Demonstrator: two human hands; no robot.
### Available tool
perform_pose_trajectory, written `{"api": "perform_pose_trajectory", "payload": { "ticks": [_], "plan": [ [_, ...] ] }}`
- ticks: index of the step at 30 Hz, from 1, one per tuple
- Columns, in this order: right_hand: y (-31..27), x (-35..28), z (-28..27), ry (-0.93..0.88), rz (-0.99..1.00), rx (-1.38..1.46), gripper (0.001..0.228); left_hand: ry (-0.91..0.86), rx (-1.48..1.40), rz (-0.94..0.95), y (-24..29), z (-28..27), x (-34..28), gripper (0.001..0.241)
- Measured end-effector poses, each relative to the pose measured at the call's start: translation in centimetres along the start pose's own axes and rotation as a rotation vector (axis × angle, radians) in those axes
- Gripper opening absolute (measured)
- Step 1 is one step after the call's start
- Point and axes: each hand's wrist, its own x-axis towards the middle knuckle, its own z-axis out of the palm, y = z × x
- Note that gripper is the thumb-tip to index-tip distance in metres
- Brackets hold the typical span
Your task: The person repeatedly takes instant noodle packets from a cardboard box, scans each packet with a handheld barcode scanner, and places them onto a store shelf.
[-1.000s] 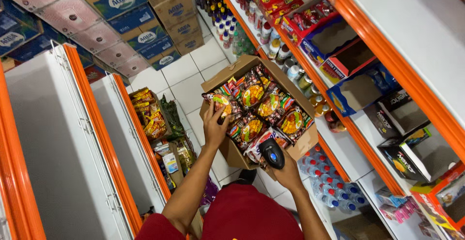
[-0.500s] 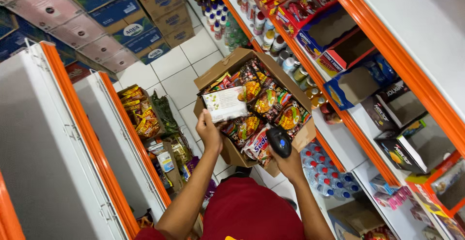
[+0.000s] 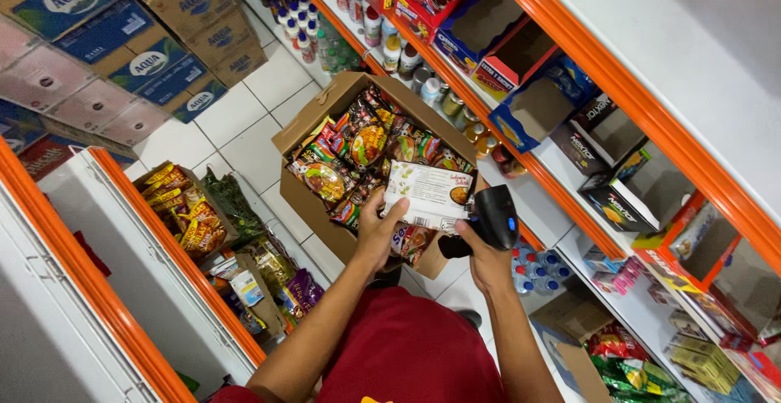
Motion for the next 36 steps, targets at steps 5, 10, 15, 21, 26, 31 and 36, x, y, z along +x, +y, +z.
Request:
{"api": "perform_pose_trajectory", "payload": {
  "ticks": [5, 10, 15, 21, 26, 31, 36],
  "plan": [
    [-1.6, 0.1, -1.5, -0.015, -0.065, 0.019, 0.047, -0.166, 0.094, -0.133, 1.5, 0.1, 0.7, 0.032],
    [-2.3, -0.3, -0.7, 0.106, -0.031, 0.043, 0.045, -0.197, 0.122, -0.173, 2.6, 1.1, 0.4, 0.036],
    [-3.1, -1.3, 0.6, 0.089, -0.076, -0.028, 0.055, -0.168, 0.178, -0.162, 2.5, 1.4, -0.2, 0.041],
    [-4.3, -1.9, 0.8, 0.024, -0.012, -0.024, 0.052, -0.255, 0.184, -0.174, 3.2, 1.1, -0.9, 0.058],
    [-5.2, -2.1, 1.1, -0.015, 0.003, -0.04, 0.058, -0.294, 0.202, -0.18, 4.2, 1.1, -0.7, 0.054],
    [-5.1, -2.2, 0.8, 0.0, 0.0, -0.041, 0.055, -0.274, 0.134, -0.201, 3.4, 1.2, -0.8, 0.051],
    [-4.8, -2.1, 0.4, 0.03, -0.016, -0.03, 0.052, -0.284, 0.091, -0.203, 3.2, 1.3, -0.3, 0.049]
  ]
}}
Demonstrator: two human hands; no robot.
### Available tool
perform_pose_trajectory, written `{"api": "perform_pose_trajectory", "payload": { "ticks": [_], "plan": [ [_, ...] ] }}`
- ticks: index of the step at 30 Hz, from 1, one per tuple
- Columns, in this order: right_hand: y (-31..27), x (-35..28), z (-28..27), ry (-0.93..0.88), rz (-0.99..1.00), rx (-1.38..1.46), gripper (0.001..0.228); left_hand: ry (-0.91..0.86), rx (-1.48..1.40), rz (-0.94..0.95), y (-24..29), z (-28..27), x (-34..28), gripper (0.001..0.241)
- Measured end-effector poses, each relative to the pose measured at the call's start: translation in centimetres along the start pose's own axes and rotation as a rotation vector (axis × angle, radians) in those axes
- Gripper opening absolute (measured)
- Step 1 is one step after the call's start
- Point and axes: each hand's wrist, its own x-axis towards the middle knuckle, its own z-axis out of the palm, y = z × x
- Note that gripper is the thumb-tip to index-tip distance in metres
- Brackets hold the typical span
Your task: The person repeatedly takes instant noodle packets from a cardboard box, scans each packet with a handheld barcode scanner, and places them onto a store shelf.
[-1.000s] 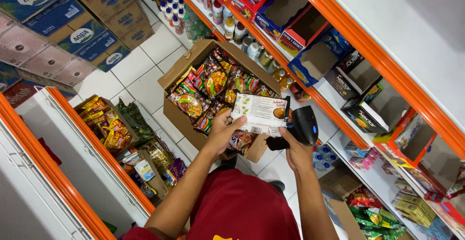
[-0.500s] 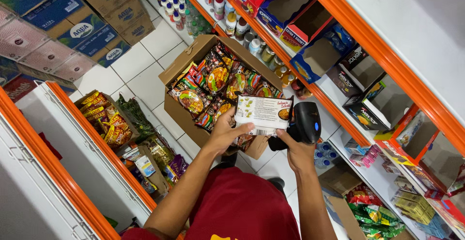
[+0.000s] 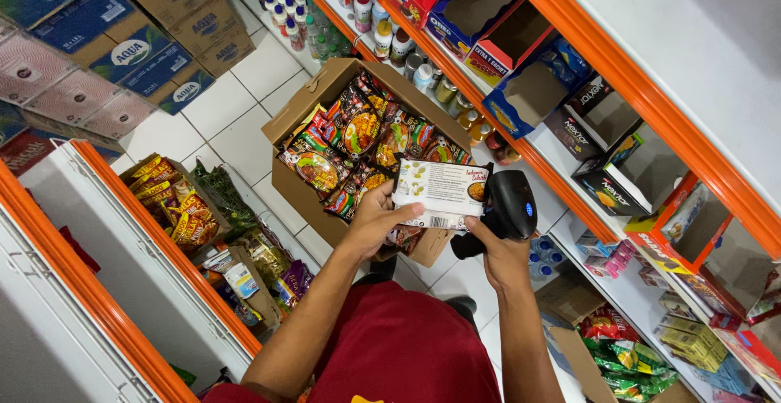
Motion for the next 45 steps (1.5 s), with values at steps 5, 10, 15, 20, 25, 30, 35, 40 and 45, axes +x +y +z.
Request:
{"api": "perform_pose_trajectory", "payload": {
  "ticks": [5, 10, 15, 20, 25, 30, 35, 40, 45],
  "plan": [
    [-0.3, 0.1, 0.0, 0.022, 0.038, -0.017, 0.053, 0.017, -0.007, -0.014, 0.4, 0.8, -0.1, 0.05],
    [-0.3, 0.3, -0.4, 0.039, 0.018, -0.144, 0.052, 0.031, -0.017, -0.028, 0.1, 0.9, 0.2, 0.045],
    [-1.0, -0.1, -0.4, 0.05, -0.046, -0.384, 0.036, 0.018, -0.041, 0.05, -0.8, 0.5, 0.8, 0.046],
    [-3.3, -1.7, 0.2, -0.07, -0.048, -0.636, 0.031, 0.07, -0.061, 0.041, -0.4, -0.1, 1.2, 0.04],
    [-4.3, -2.8, 1.2, -0.098, 0.043, -0.722, 0.041, 0.142, -0.07, 0.038, -0.5, -0.1, 1.7, 0.04],
    [-4.2, -4.1, 2.2, -0.125, 0.133, -0.756, 0.046, 0.17, -0.089, 0.096, -1.0, -0.2, 1.8, 0.044],
    [-3.7, -4.3, 2.5, -0.274, -0.129, -0.835, 0.044, 0.19, -0.057, 0.117, -1.2, -0.1, 1.9, 0.046],
    [-2.4, -4.3, 1.4, -0.203, 0.013, -0.757, 0.041, 0.221, -0.044, 0.083, -0.8, 0.4, 1.5, 0.045],
    [-1.9, -3.6, 0.5, 0.047, 0.065, -0.637, 0.034, 0.198, -0.095, 0.095, -0.8, 0.9, 1.0, 0.046]
  ]
}}
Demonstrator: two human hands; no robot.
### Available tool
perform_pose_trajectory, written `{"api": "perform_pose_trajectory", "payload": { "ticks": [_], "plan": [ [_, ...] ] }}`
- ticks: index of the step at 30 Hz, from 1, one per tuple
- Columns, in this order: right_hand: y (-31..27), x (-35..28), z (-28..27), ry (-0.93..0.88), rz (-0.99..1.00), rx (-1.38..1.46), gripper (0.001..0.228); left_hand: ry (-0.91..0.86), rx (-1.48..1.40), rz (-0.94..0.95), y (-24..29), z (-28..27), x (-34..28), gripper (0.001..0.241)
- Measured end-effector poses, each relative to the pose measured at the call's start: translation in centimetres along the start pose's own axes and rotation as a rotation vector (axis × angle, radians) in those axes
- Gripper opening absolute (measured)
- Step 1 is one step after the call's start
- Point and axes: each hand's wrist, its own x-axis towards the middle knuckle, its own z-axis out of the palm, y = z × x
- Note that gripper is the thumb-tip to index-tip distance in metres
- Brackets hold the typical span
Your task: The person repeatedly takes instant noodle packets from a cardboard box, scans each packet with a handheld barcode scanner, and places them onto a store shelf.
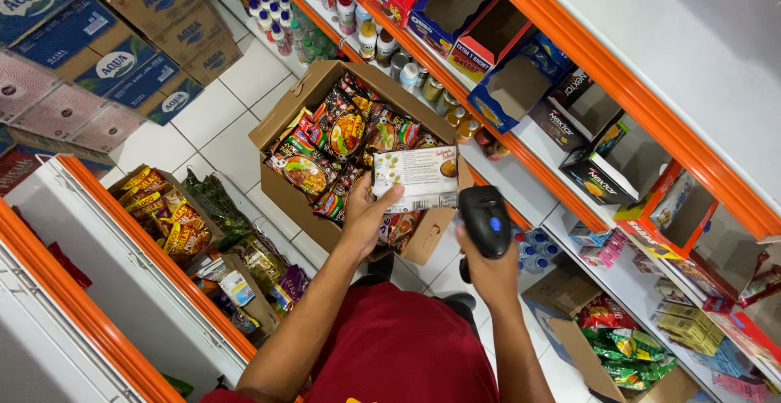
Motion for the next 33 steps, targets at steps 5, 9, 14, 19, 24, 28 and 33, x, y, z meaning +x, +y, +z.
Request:
{"api": "perform_pose_trajectory", "payload": {
  "ticks": [5, 9, 14, 19, 24, 28, 33],
  "plan": [
    [-1.9, -0.4, -0.6, 0.09, -0.254, 0.284, 0.033, -0.043, -0.024, -0.044, -1.2, 0.7, 0.0, 0.046],
    [-2.2, -0.5, -1.1, 0.085, -0.335, 0.255, 0.033, -0.063, 0.135, -0.071, -1.6, 2.2, -0.3, 0.047],
    [-1.4, -0.7, -2.0, 0.18, -0.069, 0.106, 0.022, -0.109, 0.279, -0.056, -2.0, 4.5, -0.9, 0.047],
    [-0.8, -1.3, -3.5, 0.238, -0.127, 0.09, 0.021, -0.15, 0.279, -0.127, -2.8, 6.1, -1.0, 0.049],
    [1.0, -1.6, -5.2, 0.255, -0.116, 0.176, 0.024, -0.251, 0.566, 0.112, -4.0, 9.2, -2.4, 0.049],
    [3.8, -1.7, -6.3, 0.295, -0.13, 0.747, 0.057, -0.394, 0.783, 0.361, -3.6, 12.7, -5.4, 0.048],
    [7.0, -2.6, -9.4, 0.498, -0.158, 0.941, 0.068, -0.693, 0.961, 0.752, -4.3, 17.0, -7.5, 0.067]
  ]
}}
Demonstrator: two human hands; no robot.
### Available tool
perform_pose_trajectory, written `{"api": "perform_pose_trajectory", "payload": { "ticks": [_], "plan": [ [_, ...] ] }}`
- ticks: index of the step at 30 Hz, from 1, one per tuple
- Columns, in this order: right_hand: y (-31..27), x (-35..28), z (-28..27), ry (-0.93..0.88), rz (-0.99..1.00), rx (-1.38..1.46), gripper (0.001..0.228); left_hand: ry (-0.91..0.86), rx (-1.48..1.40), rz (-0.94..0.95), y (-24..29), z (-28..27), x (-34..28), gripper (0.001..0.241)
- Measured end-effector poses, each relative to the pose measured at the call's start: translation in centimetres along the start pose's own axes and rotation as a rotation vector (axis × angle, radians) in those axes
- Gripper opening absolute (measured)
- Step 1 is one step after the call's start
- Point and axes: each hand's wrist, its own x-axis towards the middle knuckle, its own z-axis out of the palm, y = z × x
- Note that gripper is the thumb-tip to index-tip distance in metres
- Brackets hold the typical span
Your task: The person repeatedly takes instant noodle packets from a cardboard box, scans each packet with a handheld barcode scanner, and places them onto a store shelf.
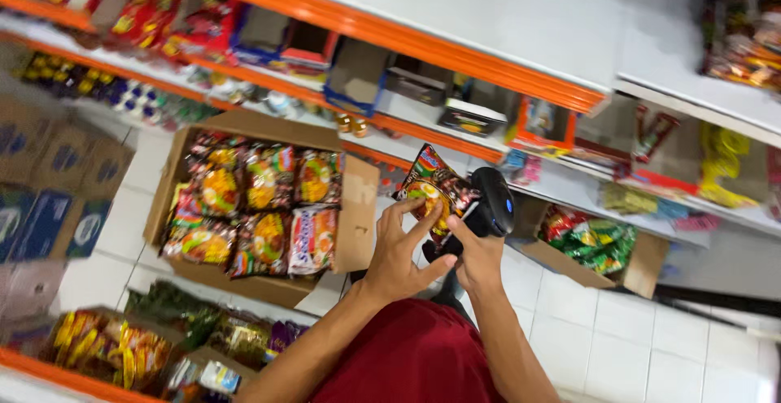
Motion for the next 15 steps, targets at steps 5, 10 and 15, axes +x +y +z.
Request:
{"api": "perform_pose_trajectory", "payload": {
  "ticks": [5, 10, 15],
  "plan": [
    [-3.6, 1.4, -5.6, 0.13, 0.157, 0.224, 0.052, -0.104, -0.099, 0.074, 0.4, 3.8, 1.5, 0.045],
    [-7.2, 1.0, -12.4, 0.097, 0.131, 0.269, 0.058, -0.08, -0.476, -0.259, -1.4, 10.2, 3.6, 0.055],
    [-11.0, 1.0, -17.5, 0.088, 0.109, 0.268, 0.064, -0.511, -0.966, -0.651, -0.9, 15.7, 5.2, 0.045]
  ]
}}
